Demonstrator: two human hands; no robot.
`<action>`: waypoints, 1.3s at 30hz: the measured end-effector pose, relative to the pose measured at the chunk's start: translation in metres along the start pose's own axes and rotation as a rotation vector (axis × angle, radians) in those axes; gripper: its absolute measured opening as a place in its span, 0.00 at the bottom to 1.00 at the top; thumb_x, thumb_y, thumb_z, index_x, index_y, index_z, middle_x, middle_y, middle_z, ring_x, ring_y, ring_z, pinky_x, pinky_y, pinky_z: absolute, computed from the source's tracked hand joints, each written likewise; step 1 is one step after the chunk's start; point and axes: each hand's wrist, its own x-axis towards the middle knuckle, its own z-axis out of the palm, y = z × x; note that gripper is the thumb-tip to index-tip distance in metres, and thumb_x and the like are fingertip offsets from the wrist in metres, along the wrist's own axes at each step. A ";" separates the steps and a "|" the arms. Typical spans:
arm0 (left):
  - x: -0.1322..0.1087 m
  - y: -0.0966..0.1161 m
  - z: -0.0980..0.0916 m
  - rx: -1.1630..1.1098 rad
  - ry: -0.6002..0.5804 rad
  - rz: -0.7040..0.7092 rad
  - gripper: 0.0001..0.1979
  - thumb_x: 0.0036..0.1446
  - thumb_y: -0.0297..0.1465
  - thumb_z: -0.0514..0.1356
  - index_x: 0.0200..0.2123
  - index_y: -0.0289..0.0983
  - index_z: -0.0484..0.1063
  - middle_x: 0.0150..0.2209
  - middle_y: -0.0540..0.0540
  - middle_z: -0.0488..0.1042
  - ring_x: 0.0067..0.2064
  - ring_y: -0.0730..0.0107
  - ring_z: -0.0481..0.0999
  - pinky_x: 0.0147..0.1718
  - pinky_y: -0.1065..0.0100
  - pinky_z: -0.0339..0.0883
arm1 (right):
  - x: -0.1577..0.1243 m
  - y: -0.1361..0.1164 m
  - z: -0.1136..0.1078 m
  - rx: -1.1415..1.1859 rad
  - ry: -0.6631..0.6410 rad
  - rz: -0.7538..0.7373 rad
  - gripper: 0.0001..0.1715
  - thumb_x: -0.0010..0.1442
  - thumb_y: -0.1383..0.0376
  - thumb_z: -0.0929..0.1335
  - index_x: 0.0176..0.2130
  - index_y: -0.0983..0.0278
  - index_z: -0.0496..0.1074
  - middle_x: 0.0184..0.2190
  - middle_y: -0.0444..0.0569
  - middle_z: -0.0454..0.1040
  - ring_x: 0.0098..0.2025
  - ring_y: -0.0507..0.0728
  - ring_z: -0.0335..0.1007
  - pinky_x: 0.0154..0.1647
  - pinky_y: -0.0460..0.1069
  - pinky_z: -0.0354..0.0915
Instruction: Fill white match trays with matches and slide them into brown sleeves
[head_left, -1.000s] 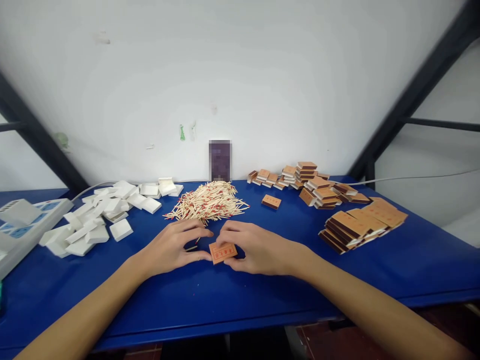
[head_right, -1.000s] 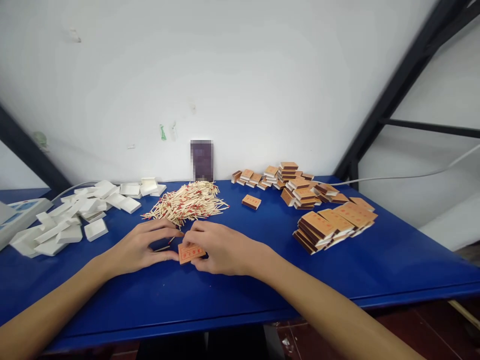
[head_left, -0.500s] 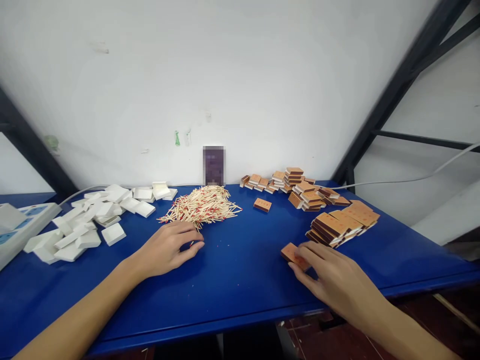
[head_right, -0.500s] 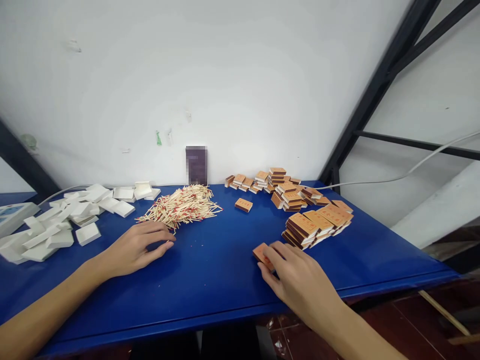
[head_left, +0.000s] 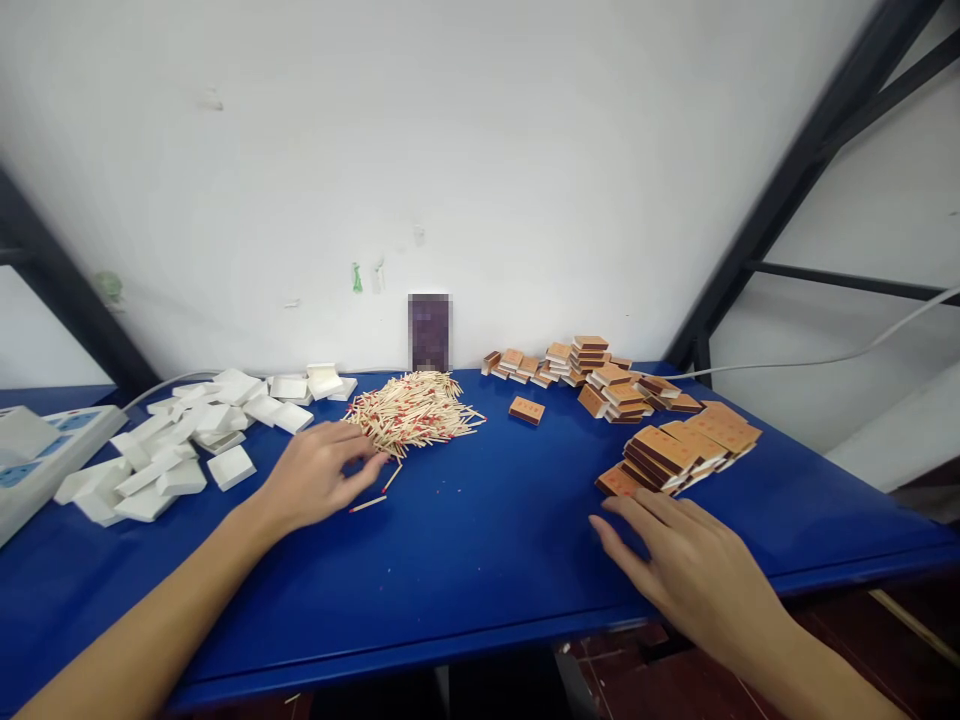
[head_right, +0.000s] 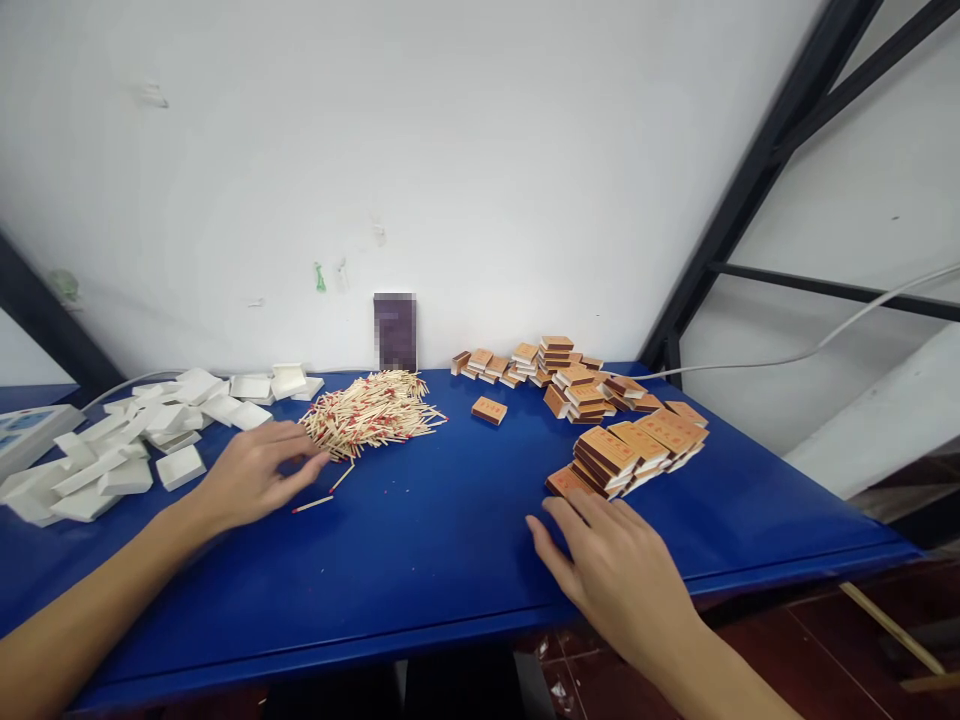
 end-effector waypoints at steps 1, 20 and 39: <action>-0.001 -0.007 -0.003 0.037 0.008 -0.041 0.21 0.67 0.37 0.51 0.24 0.36 0.71 0.24 0.48 0.69 0.28 0.69 0.68 0.30 0.68 0.59 | 0.008 -0.005 -0.001 0.065 -0.037 -0.035 0.17 0.70 0.62 0.58 0.33 0.63 0.70 0.28 0.50 0.75 0.31 0.58 0.71 0.39 0.53 0.58; -0.040 -0.095 -0.035 0.326 -0.231 -0.520 0.20 0.57 0.42 0.54 0.48 0.40 0.76 0.49 0.38 0.71 0.51 0.48 0.68 0.50 0.52 0.61 | 0.129 -0.017 0.052 0.120 -0.550 0.179 0.15 0.68 0.64 0.57 0.45 0.66 0.69 0.41 0.59 0.74 0.39 0.63 0.74 0.34 0.53 0.63; -0.001 0.005 -0.045 -0.635 -0.386 -0.099 0.05 0.56 0.28 0.60 0.28 0.35 0.68 0.40 0.47 0.74 0.40 0.69 0.73 0.42 0.66 0.67 | 0.149 -0.116 0.049 0.428 -0.316 -0.498 0.09 0.66 0.68 0.61 0.43 0.64 0.70 0.38 0.52 0.75 0.35 0.57 0.71 0.30 0.50 0.56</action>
